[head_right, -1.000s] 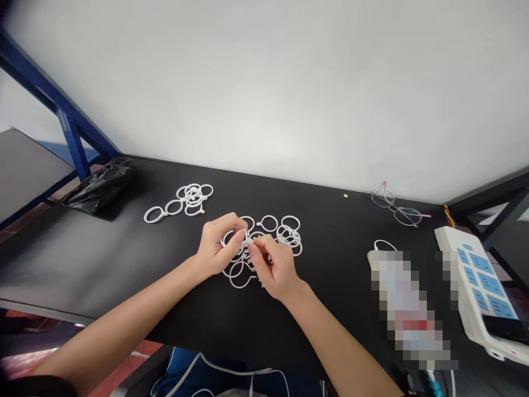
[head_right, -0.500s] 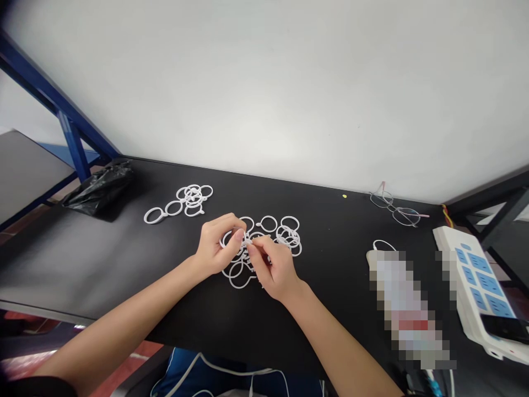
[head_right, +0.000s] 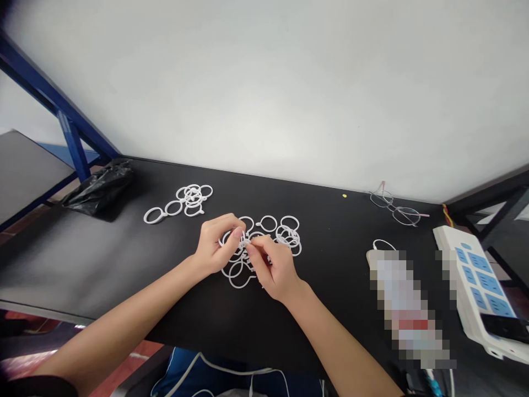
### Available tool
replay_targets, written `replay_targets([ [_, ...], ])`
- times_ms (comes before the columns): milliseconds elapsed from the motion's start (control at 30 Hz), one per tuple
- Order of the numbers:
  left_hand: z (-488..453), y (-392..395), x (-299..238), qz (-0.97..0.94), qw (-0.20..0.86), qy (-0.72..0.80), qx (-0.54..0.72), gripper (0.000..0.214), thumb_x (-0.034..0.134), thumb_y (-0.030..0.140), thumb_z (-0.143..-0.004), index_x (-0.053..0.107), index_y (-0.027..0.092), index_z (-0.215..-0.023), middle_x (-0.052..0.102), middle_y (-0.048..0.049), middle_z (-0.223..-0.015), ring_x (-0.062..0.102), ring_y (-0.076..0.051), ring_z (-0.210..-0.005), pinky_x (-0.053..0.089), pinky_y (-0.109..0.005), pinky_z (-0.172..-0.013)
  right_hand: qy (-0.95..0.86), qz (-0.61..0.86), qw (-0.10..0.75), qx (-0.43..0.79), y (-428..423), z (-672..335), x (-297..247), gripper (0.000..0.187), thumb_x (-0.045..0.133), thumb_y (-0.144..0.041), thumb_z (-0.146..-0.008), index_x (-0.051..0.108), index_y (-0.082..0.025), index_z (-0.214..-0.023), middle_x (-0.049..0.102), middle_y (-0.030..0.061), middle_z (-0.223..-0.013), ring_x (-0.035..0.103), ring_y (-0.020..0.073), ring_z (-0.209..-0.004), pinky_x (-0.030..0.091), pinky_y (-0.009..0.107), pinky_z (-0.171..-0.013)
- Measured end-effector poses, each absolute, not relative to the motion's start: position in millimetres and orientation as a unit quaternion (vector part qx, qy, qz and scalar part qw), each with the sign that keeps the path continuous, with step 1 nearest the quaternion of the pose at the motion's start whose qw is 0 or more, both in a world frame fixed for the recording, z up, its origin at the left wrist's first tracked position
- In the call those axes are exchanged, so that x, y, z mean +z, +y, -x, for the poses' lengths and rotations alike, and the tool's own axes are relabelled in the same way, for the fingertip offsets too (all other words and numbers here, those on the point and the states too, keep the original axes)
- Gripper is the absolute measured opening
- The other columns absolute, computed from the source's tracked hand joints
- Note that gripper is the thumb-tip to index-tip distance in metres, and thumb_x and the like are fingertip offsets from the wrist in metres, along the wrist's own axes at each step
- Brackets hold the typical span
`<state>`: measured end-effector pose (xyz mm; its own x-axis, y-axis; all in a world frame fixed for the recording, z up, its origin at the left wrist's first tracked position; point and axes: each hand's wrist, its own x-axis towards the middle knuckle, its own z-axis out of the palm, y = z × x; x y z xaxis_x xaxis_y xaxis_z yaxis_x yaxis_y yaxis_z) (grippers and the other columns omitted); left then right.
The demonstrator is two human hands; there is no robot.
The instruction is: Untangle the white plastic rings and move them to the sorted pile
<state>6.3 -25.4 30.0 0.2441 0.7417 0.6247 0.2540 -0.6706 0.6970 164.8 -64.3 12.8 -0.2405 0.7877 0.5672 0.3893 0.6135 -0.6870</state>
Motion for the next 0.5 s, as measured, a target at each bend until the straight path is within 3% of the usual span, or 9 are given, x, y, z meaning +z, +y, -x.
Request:
replay_targets([
  [500, -5.3, -23.7, 28.7, -0.754, 0.259, 0.332, 0.505, 0.030, 0.046, 0.029, -0.090, 0.055, 0.016, -0.064, 0.050, 0.0006, -0.052, 0.044, -0.010, -0.050, 0.037, -0.024, -0.051, -0.766, 0.377, 0.464, 0.234, -64.0, -166.9, 11.5, 0.010, 0.046, -0.019, -0.095, 0.051, -0.021, -0.086, 0.044, -0.0057, -0.058, 0.039, 0.0087, -0.047, 0.034, 0.022, -0.046],
])
